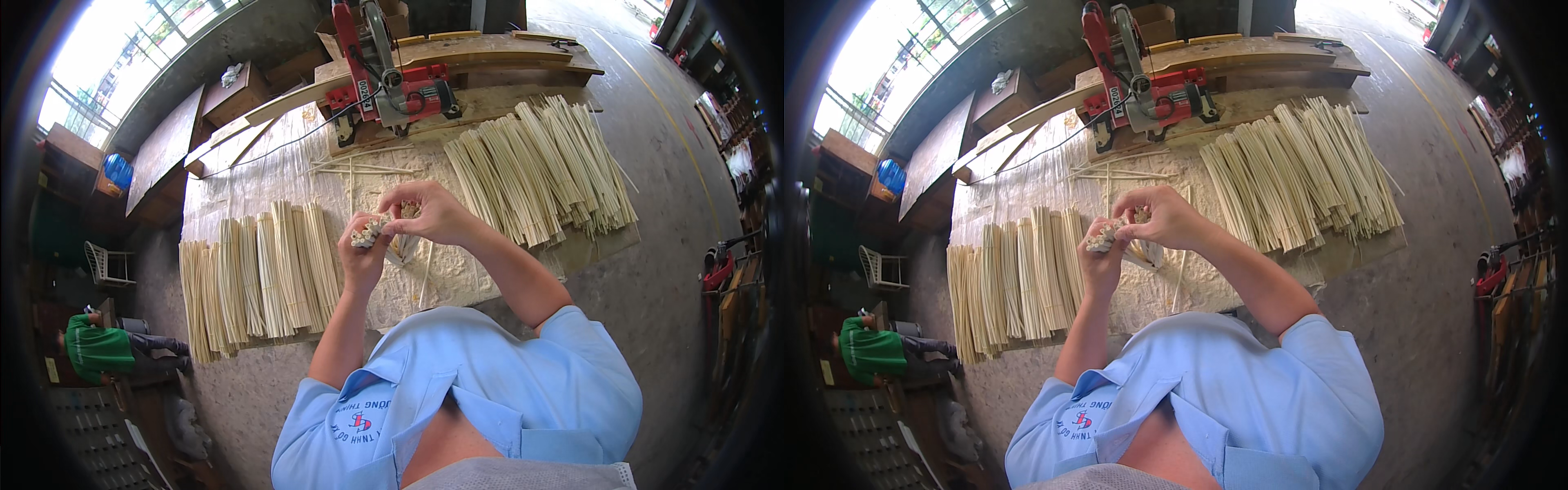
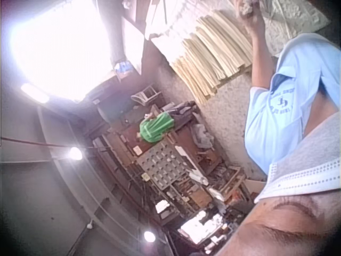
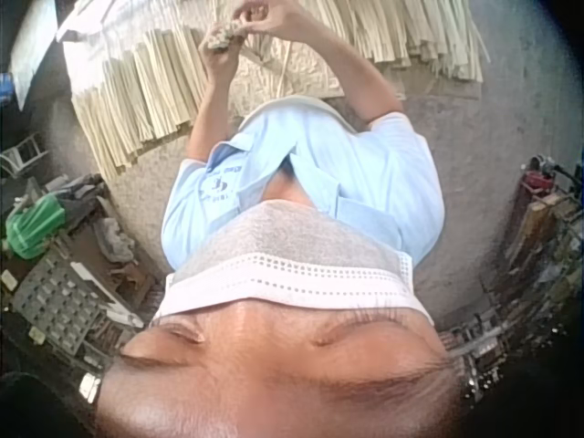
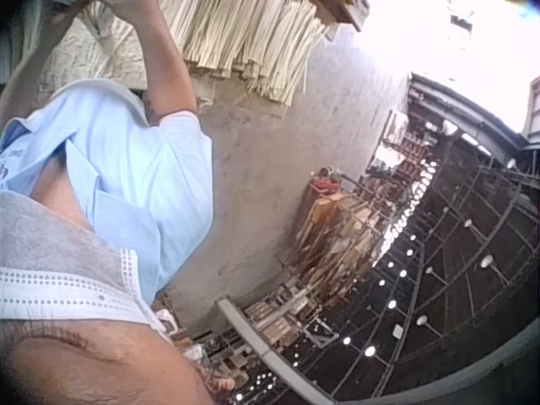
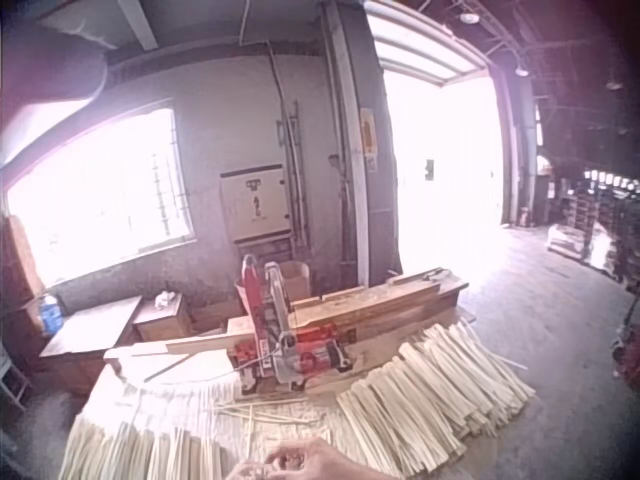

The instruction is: The person gathers and aligns thin bamboo strips on a work surface, then separates them into smaller bundles by hand. The person repeatedly picks up bundles, splits them, and places them back on the table.

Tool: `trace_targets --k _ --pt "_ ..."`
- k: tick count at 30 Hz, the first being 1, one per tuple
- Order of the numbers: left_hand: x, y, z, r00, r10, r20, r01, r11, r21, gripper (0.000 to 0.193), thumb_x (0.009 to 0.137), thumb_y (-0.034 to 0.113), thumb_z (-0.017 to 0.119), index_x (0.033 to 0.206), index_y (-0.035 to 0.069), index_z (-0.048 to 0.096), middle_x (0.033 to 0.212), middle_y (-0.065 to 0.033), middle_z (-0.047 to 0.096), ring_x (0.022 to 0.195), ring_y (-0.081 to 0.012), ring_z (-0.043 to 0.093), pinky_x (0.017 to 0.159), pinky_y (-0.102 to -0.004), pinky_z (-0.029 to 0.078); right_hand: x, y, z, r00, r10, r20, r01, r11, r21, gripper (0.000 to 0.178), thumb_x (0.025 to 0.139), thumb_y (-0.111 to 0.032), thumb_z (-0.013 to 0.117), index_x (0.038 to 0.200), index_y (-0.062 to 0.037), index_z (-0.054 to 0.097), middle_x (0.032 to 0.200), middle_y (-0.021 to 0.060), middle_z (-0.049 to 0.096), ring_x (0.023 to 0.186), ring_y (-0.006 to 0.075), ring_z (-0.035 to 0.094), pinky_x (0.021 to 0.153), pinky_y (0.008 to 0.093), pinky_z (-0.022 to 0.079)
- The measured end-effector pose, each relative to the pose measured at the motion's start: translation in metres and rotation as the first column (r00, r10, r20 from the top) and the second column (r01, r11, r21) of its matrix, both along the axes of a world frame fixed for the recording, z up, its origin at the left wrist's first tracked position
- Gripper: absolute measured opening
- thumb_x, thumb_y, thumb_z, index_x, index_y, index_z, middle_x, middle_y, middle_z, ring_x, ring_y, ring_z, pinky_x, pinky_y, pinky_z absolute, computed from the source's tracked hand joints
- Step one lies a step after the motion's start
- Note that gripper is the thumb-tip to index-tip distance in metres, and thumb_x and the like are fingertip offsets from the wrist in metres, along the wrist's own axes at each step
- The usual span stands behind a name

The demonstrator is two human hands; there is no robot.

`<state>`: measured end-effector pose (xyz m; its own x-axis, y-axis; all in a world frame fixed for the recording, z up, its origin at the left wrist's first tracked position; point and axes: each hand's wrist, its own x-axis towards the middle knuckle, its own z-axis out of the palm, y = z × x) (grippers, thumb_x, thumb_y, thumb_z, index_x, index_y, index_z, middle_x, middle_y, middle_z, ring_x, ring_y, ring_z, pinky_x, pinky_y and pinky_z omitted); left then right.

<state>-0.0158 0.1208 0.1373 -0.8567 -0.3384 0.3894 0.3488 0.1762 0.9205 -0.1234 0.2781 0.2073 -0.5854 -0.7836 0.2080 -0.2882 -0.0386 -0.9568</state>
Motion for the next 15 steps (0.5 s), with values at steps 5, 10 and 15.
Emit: trace_targets --k 5,10,15 --pt "0.001 0.005 0.008 0.996 -0.026 0.083 0.017 0.995 0.102 0.009 0.091 0.004 0.076 0.094 0.002 0.067 0.084 0.0029 0.061 0.080 -0.0054 0.054 0.069 -0.0225 0.043 -0.004 0.003 -0.005 0.983 -0.058 -0.175 0.054 0.998 -0.029 0.015 0.081 -0.008 0.080 0.089 -0.0029 0.068 0.086 0.0044 0.062 0.082 0.0153 0.060 0.077 0.0301 0.048" --pt "0.003 0.004 0.007 0.994 -0.028 0.103 0.019 0.996 0.086 0.011 0.089 0.001 0.077 0.095 0.000 0.068 0.094 -0.0037 0.066 0.085 -0.0110 0.061 0.074 -0.0262 0.049 -0.005 0.005 -0.001 0.959 -0.038 -0.281 0.071 0.992 0.108 0.018 0.080 -0.008 0.077 0.091 -0.0022 0.065 0.086 0.0072 0.062 0.081 0.0209 0.061 0.077 0.0342 0.049" --pt "0.002 0.001 0.000 0.999 -0.009 0.033 0.010 0.999 -0.039 0.014 0.088 0.001 0.077 0.100 -0.001 0.068 0.100 -0.0038 0.065 0.085 -0.0092 0.059 0.074 -0.0255 0.048 -0.003 0.003 0.005 0.974 -0.003 -0.226 0.019 0.998 0.067 0.021 0.080 -0.017 0.079 0.090 -0.0045 0.066 0.088 0.0103 0.068 0.082 0.0272 0.065 0.078 0.0406 0.051"
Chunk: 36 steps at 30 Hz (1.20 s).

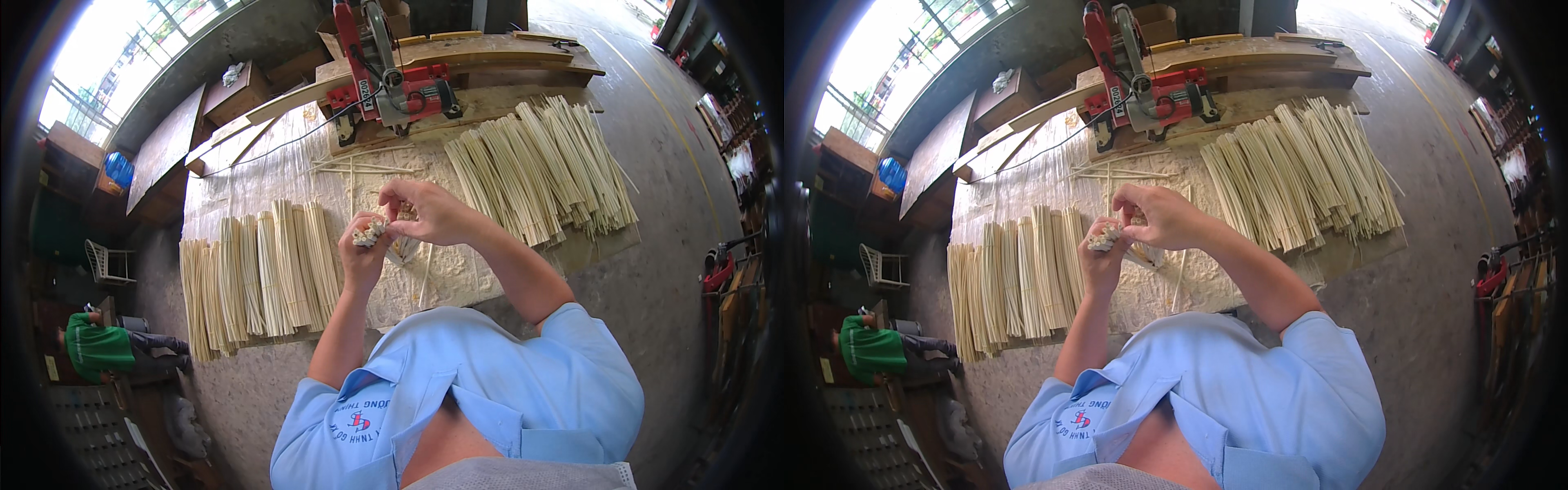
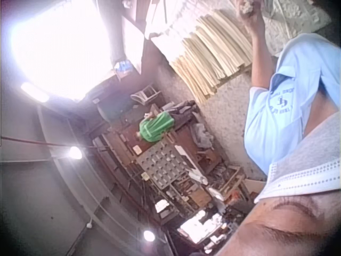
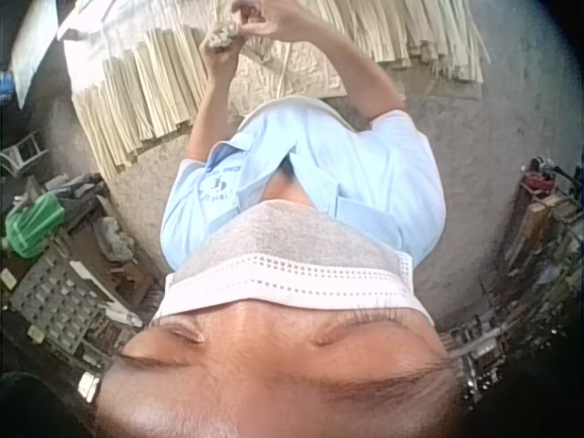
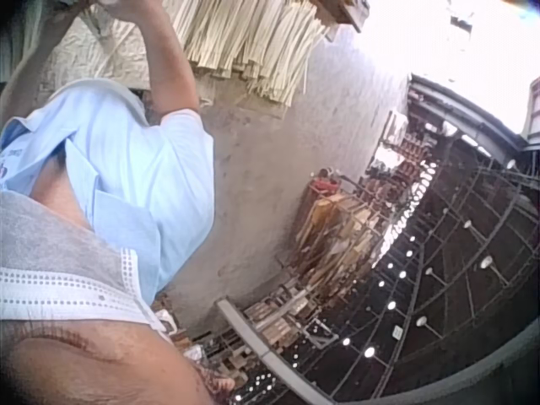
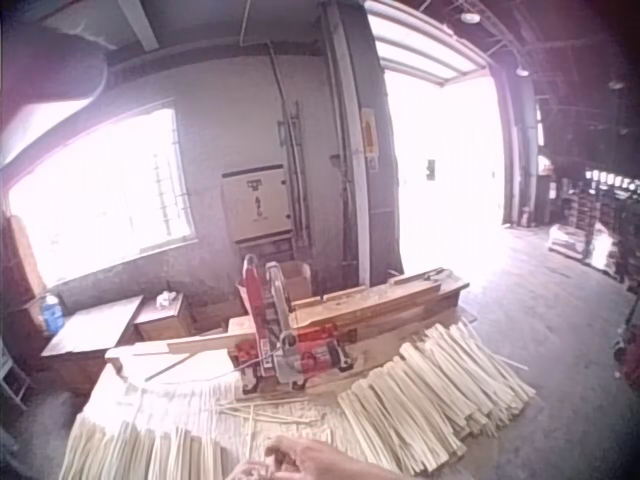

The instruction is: The person gathers and aligns thin bamboo strips on a work surface, then separates them into smaller bundles by hand. The person repeatedly picks up bundles, splits them, and places them back on the table.

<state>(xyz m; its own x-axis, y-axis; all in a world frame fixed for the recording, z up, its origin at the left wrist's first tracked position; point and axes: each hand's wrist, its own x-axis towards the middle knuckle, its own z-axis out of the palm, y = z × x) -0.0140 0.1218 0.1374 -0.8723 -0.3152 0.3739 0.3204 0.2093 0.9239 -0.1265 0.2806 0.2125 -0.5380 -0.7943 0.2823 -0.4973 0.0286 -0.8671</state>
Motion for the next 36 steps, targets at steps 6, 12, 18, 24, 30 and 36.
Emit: trace_targets --k 6,12,18,24,30,36 --pt "-0.004 -0.001 -0.001 1.000 0.008 0.014 -0.006 0.996 -0.091 0.014 0.086 0.001 0.077 0.097 0.000 0.068 0.099 -0.0040 0.065 0.087 -0.0114 0.060 0.075 -0.0265 0.048 -0.002 -0.002 0.000 0.994 0.073 -0.082 -0.070 0.997 0.034 0.020 0.082 -0.019 0.078 0.089 -0.0054 0.066 0.089 0.0084 0.067 0.082 0.0266 0.064 0.073 0.0399 0.050" --pt "-0.005 -0.001 0.002 0.999 -0.050 0.007 0.050 0.997 0.051 0.014 0.086 0.001 0.077 0.097 0.001 0.069 0.100 -0.0034 0.064 0.092 -0.0121 0.060 0.079 -0.0270 0.048 -0.001 0.002 -0.001 0.995 -0.021 -0.092 0.027 0.998 0.063 0.013 0.083 -0.011 0.073 0.091 -0.0041 0.066 0.093 0.0089 0.063 0.088 0.0251 0.060 0.078 0.0391 0.049" --pt "-0.003 -0.004 0.000 0.997 -0.071 0.017 0.069 0.995 0.072 0.015 0.088 0.001 0.076 0.101 0.000 0.068 0.103 -0.0030 0.064 0.094 -0.0111 0.060 0.081 -0.0260 0.049 0.004 -0.001 0.008 0.989 -0.039 -0.141 0.050 0.996 0.079 0.017 0.083 -0.012 0.076 0.097 -0.0068 0.069 0.093 0.0069 0.066 0.086 0.0257 0.060 0.082 0.0392 0.050" --pt "-0.001 -0.001 -0.002 0.994 -0.088 0.058 0.078 0.984 0.158 0.018 0.091 0.002 0.075 0.107 0.001 0.067 0.102 -0.0012 0.064 0.093 -0.0094 0.061 0.080 -0.0235 0.050 0.002 -0.003 0.007 0.985 0.052 -0.162 -0.036 0.994 0.104 0.017 0.082 -0.009 0.077 0.099 -0.0083 0.072 0.093 0.0060 0.066 0.091 0.0249 0.061 0.083 0.0387 0.050" --pt "0.001 -0.004 -0.006 0.995 -0.070 0.063 0.061 0.989 0.137 0.018 0.091 0.005 0.077 0.104 0.001 0.066 0.108 -0.0046 0.064 0.094 -0.0108 0.062 0.080 -0.0252 0.052 0.001 -0.004 0.002 0.999 0.011 -0.034 -0.011 1.000 -0.004 0.010 0.078 -0.004 0.070 0.087 -0.0053 0.066 0.085 0.0070 0.061 0.085 0.0239 0.059 0.076 0.0363 0.049" --pt "0.000 -0.004 -0.011 0.998 -0.036 0.053 0.030 0.994 0.108 0.019 0.090 0.006 0.079 0.103 0.001 0.066 0.110 -0.0055 0.062 0.095 -0.0116 0.062 0.078 -0.0251 0.052 0.001 -0.002 0.006 1.000 0.010 -0.006 -0.009 0.998 0.062 0.011 0.077 -0.002 0.066 0.087 -0.0044 0.063 0.083 0.0079 0.059 0.082 0.0239 0.058 0.073 0.0361 0.048"
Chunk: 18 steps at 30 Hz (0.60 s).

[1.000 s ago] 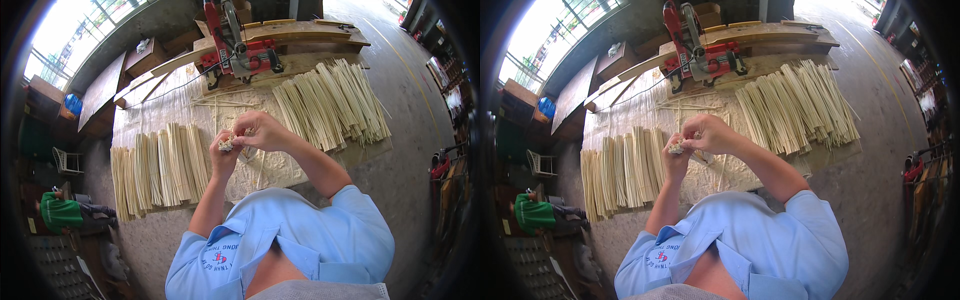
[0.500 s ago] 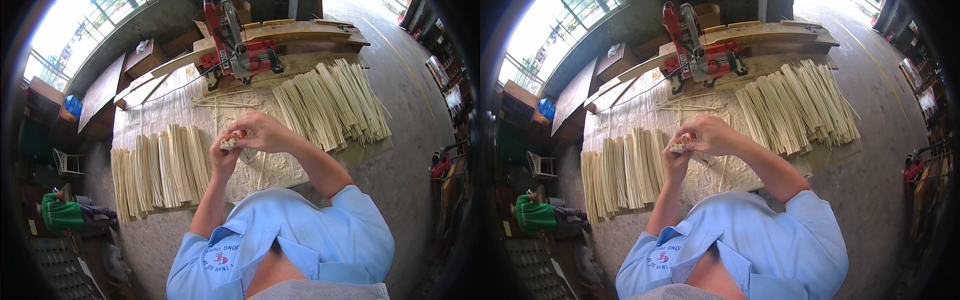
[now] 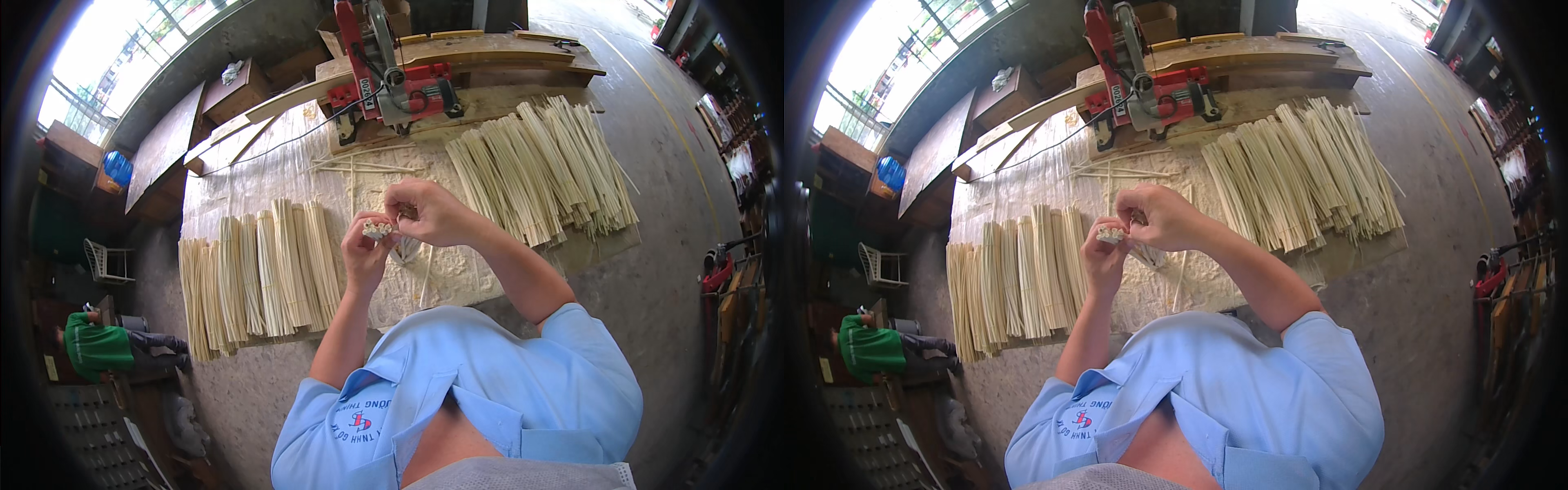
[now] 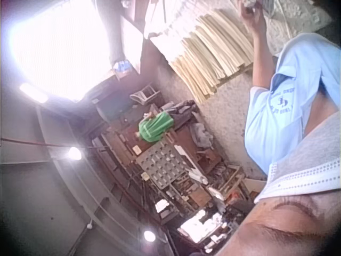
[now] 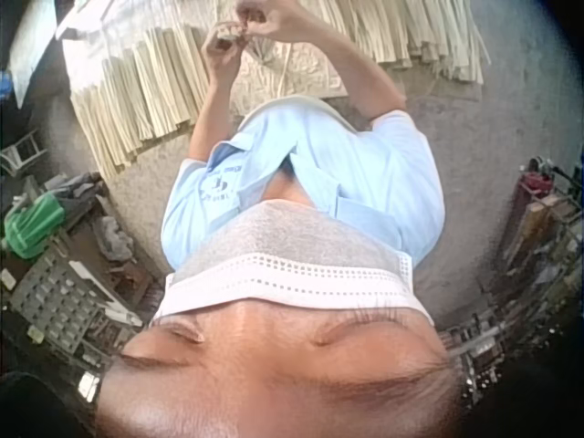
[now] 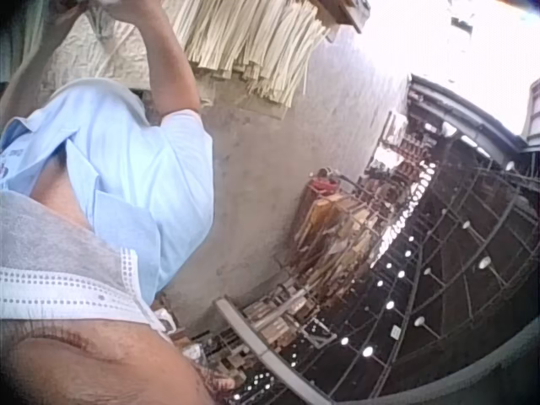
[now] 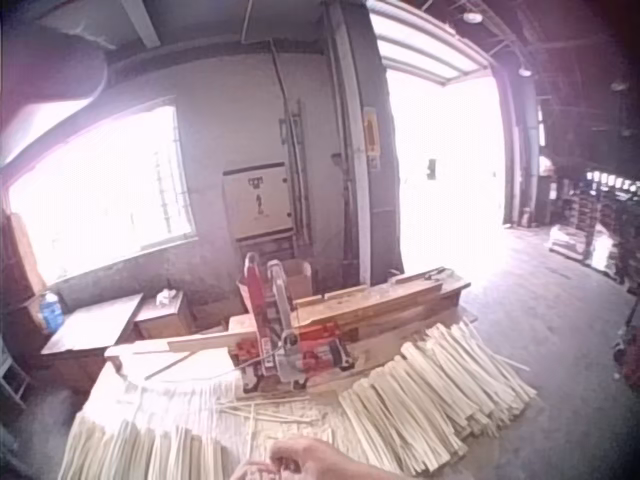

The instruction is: The person gathers and aligns thin bamboo strips on a work surface, then separates them into smaller bundles by hand. The person repeatedly picks up bundles, splits them, and places them back on the table.

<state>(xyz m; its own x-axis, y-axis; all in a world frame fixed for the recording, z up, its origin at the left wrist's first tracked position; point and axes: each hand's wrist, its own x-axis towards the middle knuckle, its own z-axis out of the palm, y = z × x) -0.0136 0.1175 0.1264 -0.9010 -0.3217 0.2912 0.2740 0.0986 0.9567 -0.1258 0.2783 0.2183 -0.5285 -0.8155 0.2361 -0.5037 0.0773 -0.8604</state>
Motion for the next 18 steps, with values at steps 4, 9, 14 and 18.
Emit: trace_targets --k 4,9,14,18 --pt "0.0008 -0.0024 -0.0013 1.000 0.011 0.019 -0.011 0.999 -0.032 0.020 0.089 0.007 0.080 0.103 0.000 0.066 0.110 -0.0044 0.062 0.093 -0.0105 0.063 0.076 -0.0230 0.051 -0.0038 0.0016 -0.0019 0.995 0.068 -0.073 -0.068 0.998 -0.004 0.015 0.077 -0.003 0.068 0.092 -0.0049 0.066 0.086 0.0080 0.062 0.085 0.0246 0.060 0.077 0.0375 0.049" --pt "0.0014 0.0026 0.0055 0.998 0.022 0.054 -0.023 0.999 0.024 0.020 0.089 0.007 0.081 0.101 0.001 0.066 0.106 -0.0014 0.064 0.091 -0.0078 0.061 0.075 -0.0213 0.049 -0.0043 0.0032 -0.0037 0.992 0.062 -0.114 -0.066 0.997 -0.036 0.013 0.079 -0.010 0.072 0.091 -0.0079 0.067 0.087 0.0088 0.065 0.087 0.0281 0.062 0.082 0.0413 0.049" --pt "0.0008 0.0030 0.0031 0.998 0.033 0.051 -0.034 0.999 0.022 0.021 0.088 0.004 0.080 0.102 0.002 0.065 0.102 0.0000 0.065 0.090 -0.0065 0.061 0.075 -0.0212 0.049 -0.0033 0.0042 -0.0036 0.990 0.075 -0.117 -0.074 0.997 0.017 0.018 0.077 -0.011 0.076 0.093 -0.0072 0.068 0.089 0.0066 0.065 0.089 0.0249 0.061 0.082 0.0384 0.049" --pt "0.0022 0.0038 0.0008 0.998 0.038 0.048 -0.040 0.999 0.028 0.023 0.087 0.002 0.080 0.104 0.001 0.065 0.101 -0.0006 0.065 0.090 -0.0067 0.061 0.077 -0.0215 0.050 -0.0004 0.0043 -0.0009 0.991 0.087 -0.097 -0.083 0.996 0.036 0.021 0.075 -0.012 0.078 0.094 -0.0066 0.068 0.088 0.0052 0.066 0.089 0.0226 0.061 0.082 0.0368 0.049"
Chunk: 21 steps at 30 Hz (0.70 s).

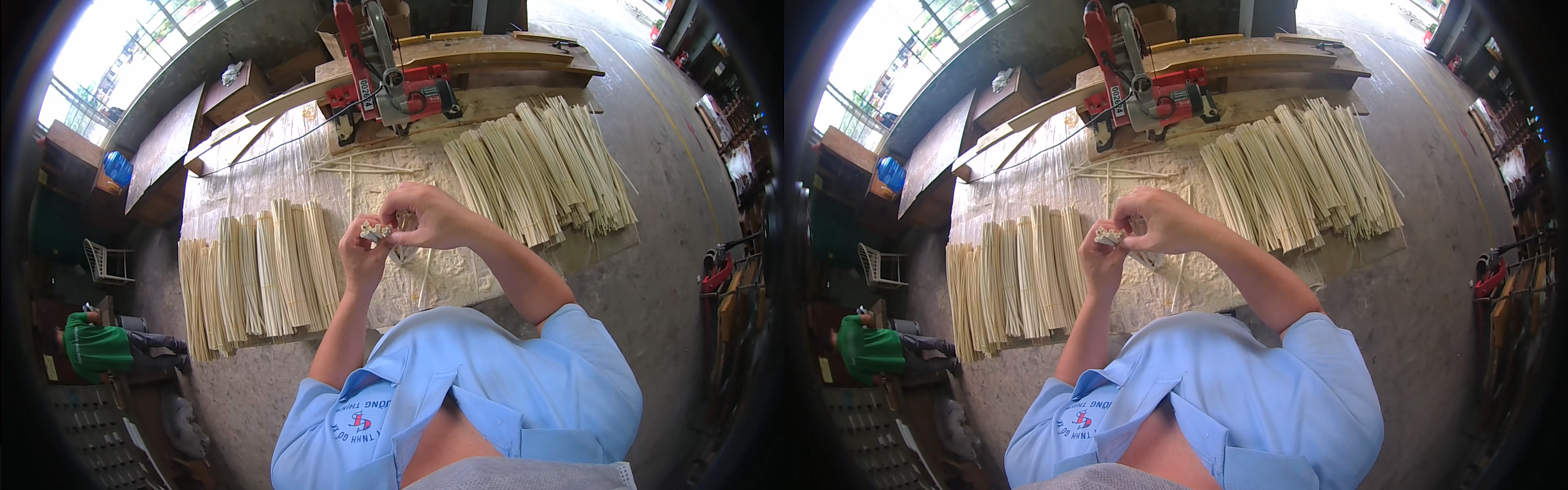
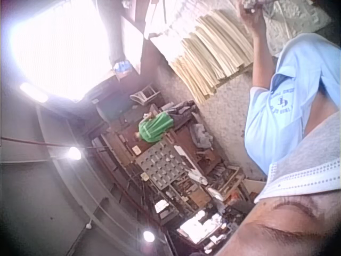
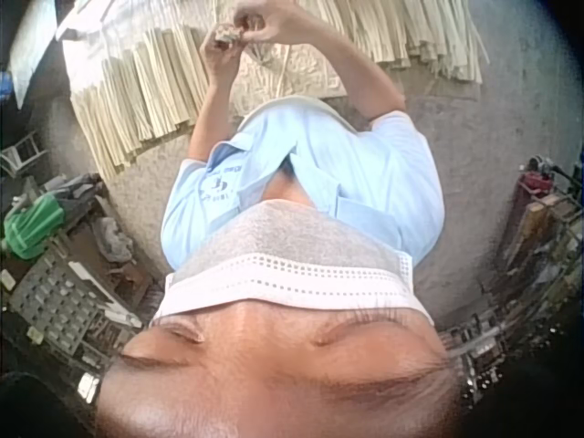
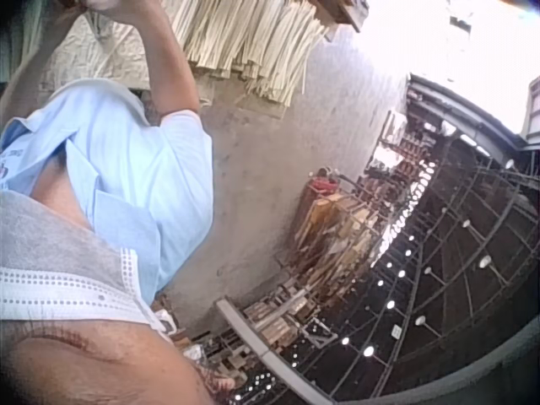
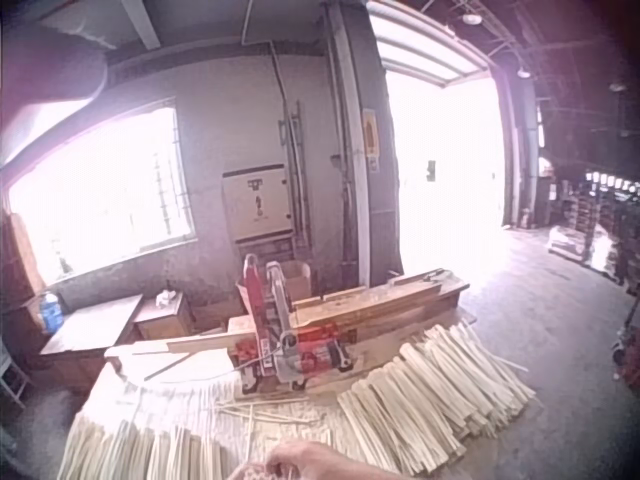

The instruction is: The person gathers and aligns thin bamboo strips on a work surface, then separates them into smaller bundles by hand. The person repeatedly picks up bundles, splits them, and places them back on the table.

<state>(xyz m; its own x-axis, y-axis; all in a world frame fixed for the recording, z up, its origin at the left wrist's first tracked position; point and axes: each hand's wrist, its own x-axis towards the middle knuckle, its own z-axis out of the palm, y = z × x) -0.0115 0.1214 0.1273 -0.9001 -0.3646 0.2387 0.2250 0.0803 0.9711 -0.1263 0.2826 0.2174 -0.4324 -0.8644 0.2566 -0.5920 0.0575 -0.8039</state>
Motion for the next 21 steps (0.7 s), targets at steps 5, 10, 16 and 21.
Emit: trace_targets --k 5,10,16,21 --pt "0.002 0.002 0.003 0.999 0.010 0.043 -0.010 1.000 0.005 0.026 0.086 0.001 0.080 0.106 0.002 0.064 0.100 -0.0012 0.066 0.091 -0.0074 0.061 0.077 -0.0226 0.050 0.002 -0.001 -0.003 1.000 -0.014 -0.014 0.014 1.000 -0.027 0.021 0.075 -0.013 0.080 0.091 -0.0068 0.069 0.083 0.0044 0.065 0.087 0.0222 0.061 0.081 0.0366 0.049" --pt "-0.005 0.004 -0.006 0.996 0.010 -0.085 -0.002 0.996 0.094 0.034 0.081 0.014 0.089 0.101 0.004 0.064 0.098 0.0006 0.069 0.082 -0.0053 0.060 0.065 -0.0213 0.048 0.001 -0.001 -0.009 0.994 -0.032 -0.100 0.024 0.996 -0.086 0.026 0.074 -0.023 0.084 0.089 -0.0083 0.070 0.084 0.0034 0.067 0.086 0.0232 0.062 0.079 0.0381 0.050" --pt "0.000 0.004 0.002 0.994 -0.022 -0.104 0.037 0.989 0.141 0.043 0.079 0.019 0.090 0.106 0.002 0.062 0.098 -0.0033 0.067 0.092 -0.0128 0.066 0.081 -0.0274 0.056 0.006 -0.001 -0.004 0.980 -0.077 -0.186 0.072 0.997 -0.034 0.030 0.073 -0.033 0.085 0.089 -0.0117 0.071 0.084 0.0000 0.068 0.088 0.0227 0.063 0.077 0.0390 0.051" --pt "-0.004 0.010 -0.002 0.994 -0.002 -0.110 0.023 0.980 0.198 0.028 0.084 0.001 0.079 0.105 0.003 0.061 0.097 -0.0028 0.068 0.086 -0.0103 0.063 0.077 -0.0241 0.053 0.009 0.002 -0.004 0.983 -0.101 -0.153 0.093 0.994 -0.055 0.024 0.074 -0.027 0.083 0.089 -0.0118 0.071 0.084 -0.0008 0.068 0.090 0.0218 0.063 0.077 0.0385 0.052"
